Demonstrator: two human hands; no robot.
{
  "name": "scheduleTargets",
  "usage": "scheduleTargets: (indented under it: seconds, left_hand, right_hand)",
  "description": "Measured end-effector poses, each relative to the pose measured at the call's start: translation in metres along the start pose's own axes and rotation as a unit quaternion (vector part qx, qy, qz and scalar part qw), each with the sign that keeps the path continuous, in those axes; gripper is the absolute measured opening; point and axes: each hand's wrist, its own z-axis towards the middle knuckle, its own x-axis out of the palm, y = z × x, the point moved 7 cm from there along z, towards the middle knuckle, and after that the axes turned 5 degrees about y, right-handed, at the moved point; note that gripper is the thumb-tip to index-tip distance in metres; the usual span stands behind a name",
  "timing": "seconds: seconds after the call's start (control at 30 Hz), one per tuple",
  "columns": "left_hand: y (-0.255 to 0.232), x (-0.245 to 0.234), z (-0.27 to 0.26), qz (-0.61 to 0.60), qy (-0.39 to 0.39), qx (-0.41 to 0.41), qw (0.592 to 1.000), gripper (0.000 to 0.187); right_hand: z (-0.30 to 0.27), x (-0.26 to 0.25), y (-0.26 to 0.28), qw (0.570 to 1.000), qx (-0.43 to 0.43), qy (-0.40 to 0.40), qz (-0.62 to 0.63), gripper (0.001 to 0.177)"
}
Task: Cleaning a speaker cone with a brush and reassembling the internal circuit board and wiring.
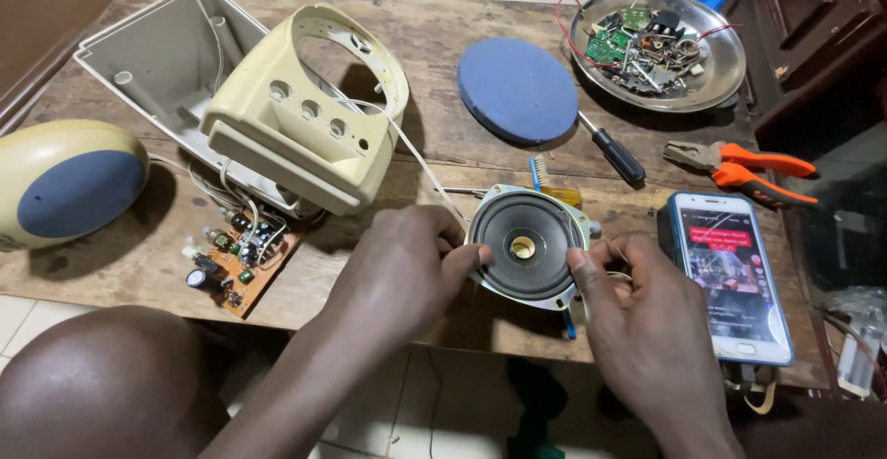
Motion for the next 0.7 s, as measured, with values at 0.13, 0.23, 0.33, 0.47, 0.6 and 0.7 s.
scheduleTargets:
  seconds: [0.13,0.23,0.33,0.47,0.6,0.7]
  left_hand:
    - [0.002,-0.007,0.001,-0.091,-0.020,0.030,0.995,0.023]
    - [-0.001,-0.010,-0.005,-0.167,-0.020,0.037,0.985,0.024]
    - [-0.006,-0.016,-0.010,-0.254,-0.036,0.042,0.966,0.021]
    - [-0.008,-0.016,-0.014,-0.348,-0.048,0.092,0.932,0.018]
    - [-0.008,-0.018,-0.016,-0.393,-0.061,0.131,0.908,0.017]
    - [-0.015,-0.023,-0.020,-0.385,-0.053,0.207,0.898,0.012]
  right_hand:
    - [0.000,0.003,0.001,0.994,-0.018,0.010,0.110,0.020]
    - [0.002,0.008,-0.006,0.979,-0.032,0.023,0.200,0.019]
    - [0.006,0.017,-0.009,0.950,-0.062,0.046,0.301,0.020]
    - [-0.005,0.026,0.001,0.948,-0.017,0.100,0.302,0.020]
    - [0.002,0.054,-0.005,0.876,-0.027,0.129,0.464,0.020]
    - [0.001,0.058,-0.006,0.826,-0.001,0.145,0.545,0.020]
